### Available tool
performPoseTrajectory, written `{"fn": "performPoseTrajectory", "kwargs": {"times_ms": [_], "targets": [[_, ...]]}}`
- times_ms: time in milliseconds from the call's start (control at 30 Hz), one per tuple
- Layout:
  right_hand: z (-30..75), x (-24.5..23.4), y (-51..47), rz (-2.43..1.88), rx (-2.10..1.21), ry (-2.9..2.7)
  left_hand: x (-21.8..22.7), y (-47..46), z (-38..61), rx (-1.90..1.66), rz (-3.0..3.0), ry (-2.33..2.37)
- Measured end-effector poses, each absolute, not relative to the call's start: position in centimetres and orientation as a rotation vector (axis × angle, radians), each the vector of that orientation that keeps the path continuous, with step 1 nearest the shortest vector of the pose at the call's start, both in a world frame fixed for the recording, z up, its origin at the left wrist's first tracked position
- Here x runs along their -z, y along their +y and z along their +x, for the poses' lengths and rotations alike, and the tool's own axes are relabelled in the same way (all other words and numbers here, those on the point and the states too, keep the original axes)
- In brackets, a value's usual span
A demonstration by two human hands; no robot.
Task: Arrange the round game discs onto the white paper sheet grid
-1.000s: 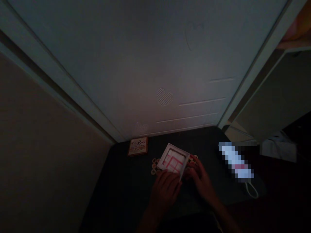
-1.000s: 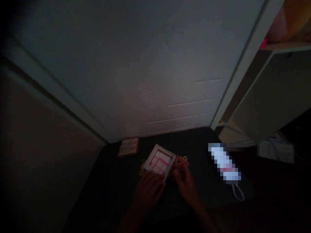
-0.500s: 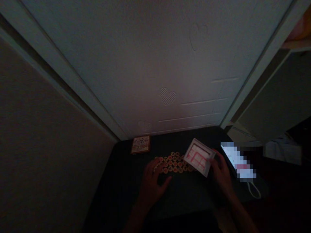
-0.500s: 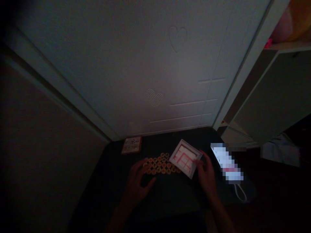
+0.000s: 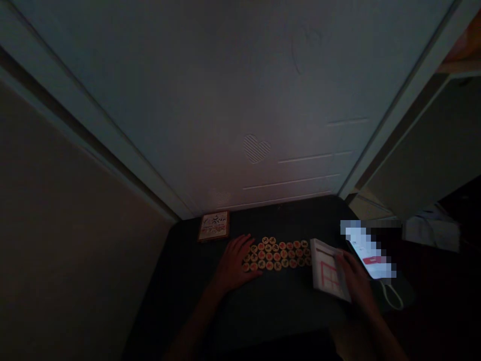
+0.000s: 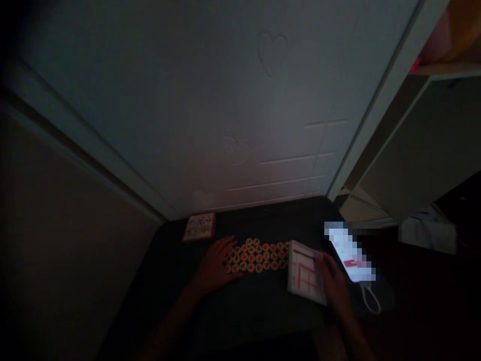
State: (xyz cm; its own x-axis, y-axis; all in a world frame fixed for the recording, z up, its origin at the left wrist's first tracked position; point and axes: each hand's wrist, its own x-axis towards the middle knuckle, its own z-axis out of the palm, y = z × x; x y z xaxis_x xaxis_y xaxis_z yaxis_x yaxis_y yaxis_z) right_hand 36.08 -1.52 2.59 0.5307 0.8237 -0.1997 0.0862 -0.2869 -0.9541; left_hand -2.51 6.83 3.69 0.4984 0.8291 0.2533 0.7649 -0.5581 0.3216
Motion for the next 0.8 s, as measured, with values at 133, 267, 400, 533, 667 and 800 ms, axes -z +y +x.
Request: {"fn": "performPoseTrajectory", "kwargs": {"times_ms": [133, 267, 400, 533, 667, 800], "targets": [[35.0, -2.8, -1.7, -1.684, -0.928, -0.844, -3.5, 7.1, -2.6, -0.588, 2.520, 1.371], [31.8, -3.3, -2.3, -1.642, -0.962, -0.986, -3.8, 5.9, -2.7, -0.686, 2.440, 1.423], [28.0, -3.5, -3.1, -1.571, -1.033, -1.124, -4.2, 2.5, -2.6, -0.944, 2.275, 1.506], [25.2, -3.2, -3.5, -1.568, -0.984, -1.227, -4.1, -1.7, -1.7, -1.070, 2.053, 1.516], [23.8, -2.6, -3.5, -1.556, -0.820, -1.365, -3.3, -4.1, -0.4, -1.046, 1.964, 1.492], [24.0, -2.0, -3.9, -1.533, -0.590, -1.483, -2.1, -4.7, 0.1, -0.972, 2.025, 1.511]]}}
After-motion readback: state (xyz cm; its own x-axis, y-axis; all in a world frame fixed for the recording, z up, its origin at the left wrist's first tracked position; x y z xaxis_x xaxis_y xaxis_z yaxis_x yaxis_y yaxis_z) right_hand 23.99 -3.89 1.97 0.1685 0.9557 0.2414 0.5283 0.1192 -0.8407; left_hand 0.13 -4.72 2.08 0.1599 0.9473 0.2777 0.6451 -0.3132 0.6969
